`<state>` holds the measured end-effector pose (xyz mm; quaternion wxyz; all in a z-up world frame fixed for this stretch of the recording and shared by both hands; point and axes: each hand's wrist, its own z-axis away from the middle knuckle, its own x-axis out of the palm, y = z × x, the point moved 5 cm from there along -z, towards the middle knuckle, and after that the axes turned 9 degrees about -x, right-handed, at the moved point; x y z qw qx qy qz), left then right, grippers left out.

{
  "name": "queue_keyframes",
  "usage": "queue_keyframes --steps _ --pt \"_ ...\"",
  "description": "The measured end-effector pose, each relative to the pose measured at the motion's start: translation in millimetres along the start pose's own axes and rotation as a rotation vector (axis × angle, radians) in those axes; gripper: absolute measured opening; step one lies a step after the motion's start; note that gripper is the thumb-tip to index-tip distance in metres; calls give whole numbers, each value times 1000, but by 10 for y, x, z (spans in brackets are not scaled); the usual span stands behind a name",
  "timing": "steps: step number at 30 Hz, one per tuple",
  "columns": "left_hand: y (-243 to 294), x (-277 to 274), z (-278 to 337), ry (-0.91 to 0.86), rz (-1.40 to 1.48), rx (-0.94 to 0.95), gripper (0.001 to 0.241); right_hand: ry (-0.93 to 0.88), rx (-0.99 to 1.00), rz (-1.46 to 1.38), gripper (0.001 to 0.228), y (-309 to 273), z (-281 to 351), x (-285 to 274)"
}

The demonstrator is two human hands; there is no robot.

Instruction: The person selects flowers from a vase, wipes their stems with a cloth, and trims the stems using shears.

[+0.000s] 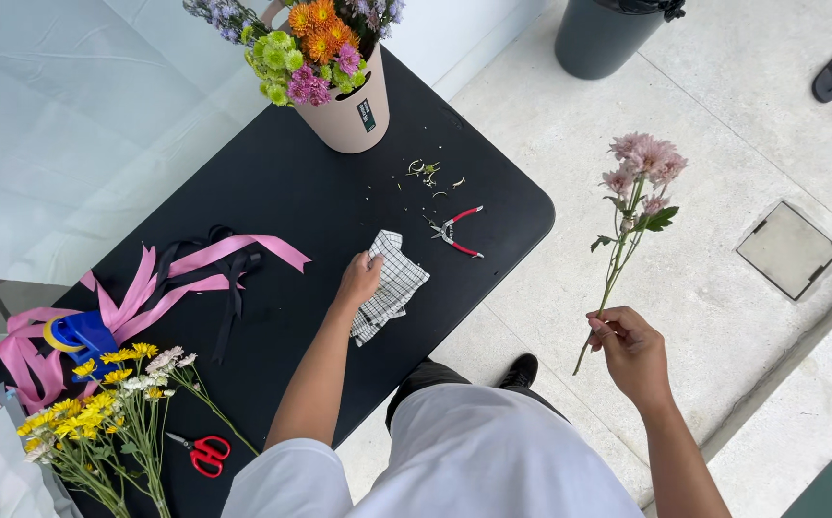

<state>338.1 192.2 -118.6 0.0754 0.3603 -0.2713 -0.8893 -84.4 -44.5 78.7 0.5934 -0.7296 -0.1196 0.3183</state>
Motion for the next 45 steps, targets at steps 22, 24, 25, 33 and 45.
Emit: queue_keyframes --steps 22,24,25,33,45 --pt "2991 1504 2410 -1208 1101 -21 55 109 2 -247 8 -1067 -569 -644" --pt "2995 1693 2401 -1160 937 87 33 128 43 -235 8 -1070 -544 -702" --pt "3077 1662 2515 -1168 930 87 33 138 45 -233 8 -1068 -532 -746" --pt "3480 1529 2916 -795 386 486 36 237 104 -146 9 -986 -444 -1020" --pt "3395 1889 2858 -735 224 585 36 280 107 -149 7 -869 -364 -1267"
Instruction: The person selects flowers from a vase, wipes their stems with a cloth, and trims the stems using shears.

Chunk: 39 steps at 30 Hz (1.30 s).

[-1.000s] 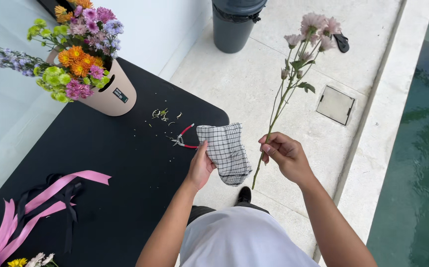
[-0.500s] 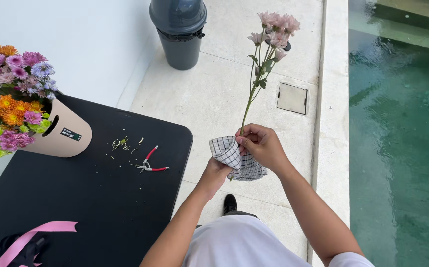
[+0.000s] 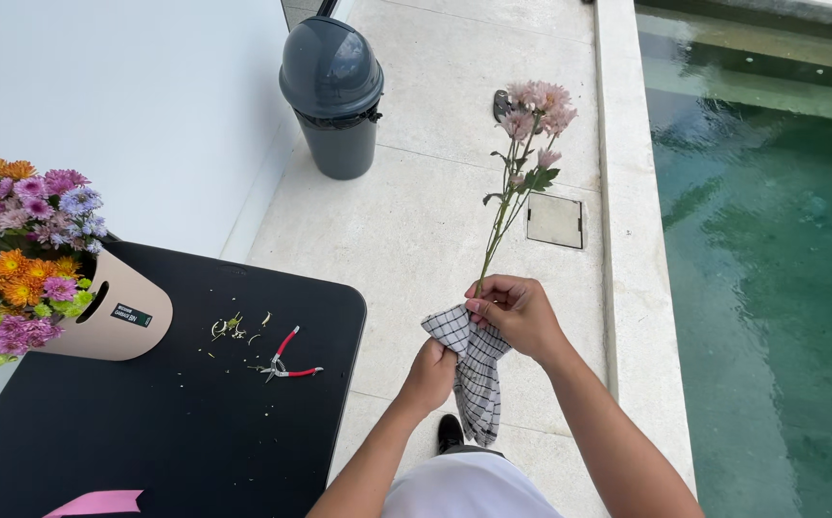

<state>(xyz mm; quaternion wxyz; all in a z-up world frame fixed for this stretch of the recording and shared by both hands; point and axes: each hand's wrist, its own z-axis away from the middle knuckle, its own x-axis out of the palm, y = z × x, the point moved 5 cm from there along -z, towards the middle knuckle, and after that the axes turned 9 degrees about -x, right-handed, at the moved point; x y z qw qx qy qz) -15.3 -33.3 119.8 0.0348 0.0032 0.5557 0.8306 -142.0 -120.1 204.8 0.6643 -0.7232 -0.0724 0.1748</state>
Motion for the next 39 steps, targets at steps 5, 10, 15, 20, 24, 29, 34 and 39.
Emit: queue_keyframes --steps 5,10,15,20,24,29,34,39 --pt "-45 -14 -34 -31 38 -77 30 19 -11 -14 7 -93 28 -13" --pt "140 -128 21 157 -91 106 36 76 -24 -55 12 -32 45 -68" --pt "82 -92 56 195 -25 147 38 109 -76 -110 10 -119 97 -78" --pt "-459 35 -184 -47 215 -7 24 86 -100 -152 6 -187 130 -114" --pt "-139 -8 30 -47 308 -37 32 92 -121 -168 7 -192 133 -192" --pt "384 -112 308 281 -5 240 39 197 -103 -121 14 -77 148 -250" --pt "486 -111 375 437 -193 344 48 228 -93 -143 14 75 149 -337" --pt "24 48 128 34 97 145 39 147 -80 -215 11 9 136 -343"
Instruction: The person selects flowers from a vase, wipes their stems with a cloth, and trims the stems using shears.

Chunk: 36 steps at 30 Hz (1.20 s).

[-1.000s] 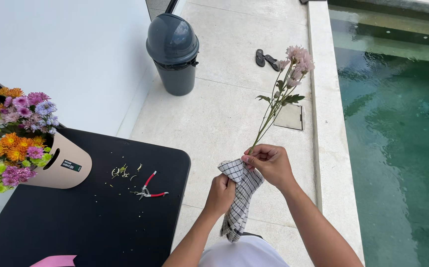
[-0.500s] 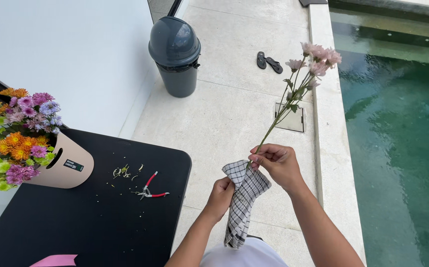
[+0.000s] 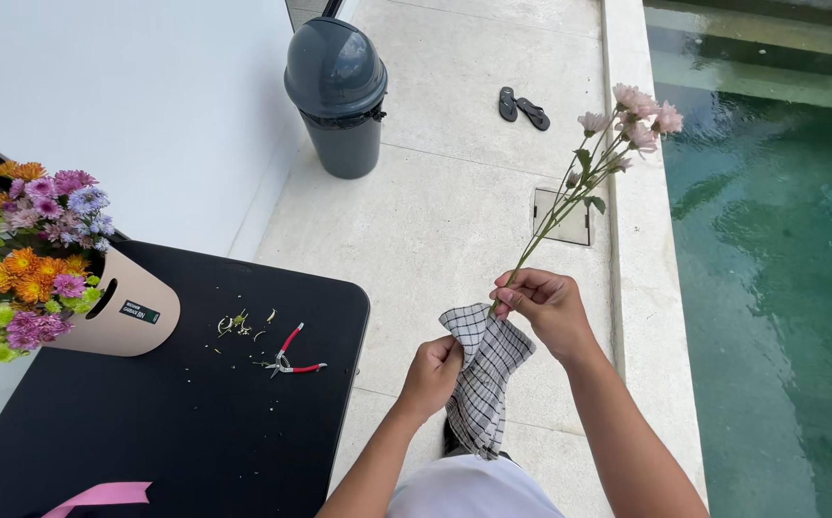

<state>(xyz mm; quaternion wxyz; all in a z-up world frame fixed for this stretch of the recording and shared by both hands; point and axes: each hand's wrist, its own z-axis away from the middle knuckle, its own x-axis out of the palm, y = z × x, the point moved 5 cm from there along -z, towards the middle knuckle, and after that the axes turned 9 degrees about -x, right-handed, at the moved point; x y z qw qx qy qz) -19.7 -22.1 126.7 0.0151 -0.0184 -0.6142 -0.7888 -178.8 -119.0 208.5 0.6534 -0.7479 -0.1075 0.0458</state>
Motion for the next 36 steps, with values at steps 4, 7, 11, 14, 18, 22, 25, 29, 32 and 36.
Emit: queue_keyframes --steps 4,7,11,14,18,22,25,29,32,36 --pt "162 74 72 -85 210 -165 30 -29 18 -57 10 111 -75 -50" --pt "159 77 67 -70 371 -230 30 -46 32 -63 10 171 -104 -70" --pt "529 -29 149 152 28 -74 53 12 40 17 15 86 -86 -45" --pt "517 -43 134 321 -94 54 56 36 32 47 15 102 -89 -21" --pt "137 -58 43 241 -25 -21 38 36 24 41 14 160 -121 36" --pt "-154 -116 17 156 57 -127 34 -18 24 12 15 119 -151 97" --pt "196 -133 169 130 118 -155 35 -31 35 7 15 138 -158 131" --pt "222 -262 253 324 -24 -123 45 -14 29 47 16 86 -153 204" --pt "293 -326 316 394 -38 -80 43 -20 12 44 15 129 -170 285" --pt "3 -402 273 340 53 -109 41 -65 -20 8 15 77 -171 426"
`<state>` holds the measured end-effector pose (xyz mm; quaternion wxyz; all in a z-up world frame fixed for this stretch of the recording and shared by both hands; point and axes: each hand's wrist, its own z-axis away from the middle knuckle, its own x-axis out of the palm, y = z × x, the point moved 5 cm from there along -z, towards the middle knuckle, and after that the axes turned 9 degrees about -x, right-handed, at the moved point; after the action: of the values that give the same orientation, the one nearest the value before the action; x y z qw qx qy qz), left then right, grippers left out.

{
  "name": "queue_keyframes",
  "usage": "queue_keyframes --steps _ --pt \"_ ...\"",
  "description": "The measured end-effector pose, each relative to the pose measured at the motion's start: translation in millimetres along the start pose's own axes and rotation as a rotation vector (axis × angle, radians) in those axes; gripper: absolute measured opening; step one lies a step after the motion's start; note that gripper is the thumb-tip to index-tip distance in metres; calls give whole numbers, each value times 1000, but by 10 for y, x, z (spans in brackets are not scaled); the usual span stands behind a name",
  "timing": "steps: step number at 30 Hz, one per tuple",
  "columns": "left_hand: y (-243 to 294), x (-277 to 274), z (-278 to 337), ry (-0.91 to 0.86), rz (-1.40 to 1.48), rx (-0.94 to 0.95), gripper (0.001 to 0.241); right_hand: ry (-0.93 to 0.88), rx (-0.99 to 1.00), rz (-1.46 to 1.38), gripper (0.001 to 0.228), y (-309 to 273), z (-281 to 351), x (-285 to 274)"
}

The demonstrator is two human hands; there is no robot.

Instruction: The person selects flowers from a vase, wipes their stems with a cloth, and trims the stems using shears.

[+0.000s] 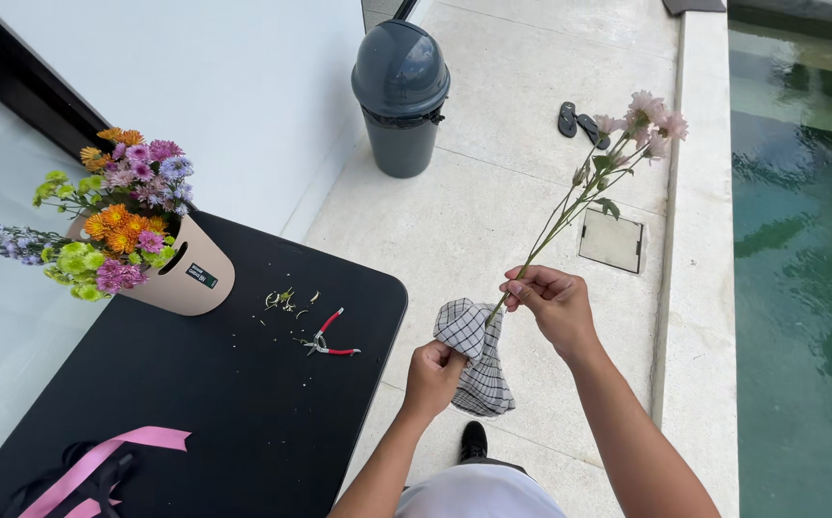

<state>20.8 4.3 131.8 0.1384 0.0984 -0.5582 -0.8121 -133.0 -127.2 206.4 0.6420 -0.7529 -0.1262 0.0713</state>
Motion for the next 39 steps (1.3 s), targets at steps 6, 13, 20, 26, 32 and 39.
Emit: queue_keyframes --steps 6,13,20,26,32,39 --pt "144 -262 151 72 35 -35 26 -19 -7 17 16 -49 13 173" --pt "-883 -1253 125 308 107 -110 22 35 -89 18 4 -383 -119 18" --pt "-1880 -2659 556 849 282 -312 32 -30 -46 32 7 -236 20 296" --pt "-2512 -3114 770 816 130 -578 63 -176 -48 19 10 -103 148 805" --pt "-2884 -3083 914 697 62 -713 88 -347 -49 7 13 -112 357 1481" --pt "-2354 -2852 1139 516 -138 -352 79 -686 -38 108 14 -127 627 2292"
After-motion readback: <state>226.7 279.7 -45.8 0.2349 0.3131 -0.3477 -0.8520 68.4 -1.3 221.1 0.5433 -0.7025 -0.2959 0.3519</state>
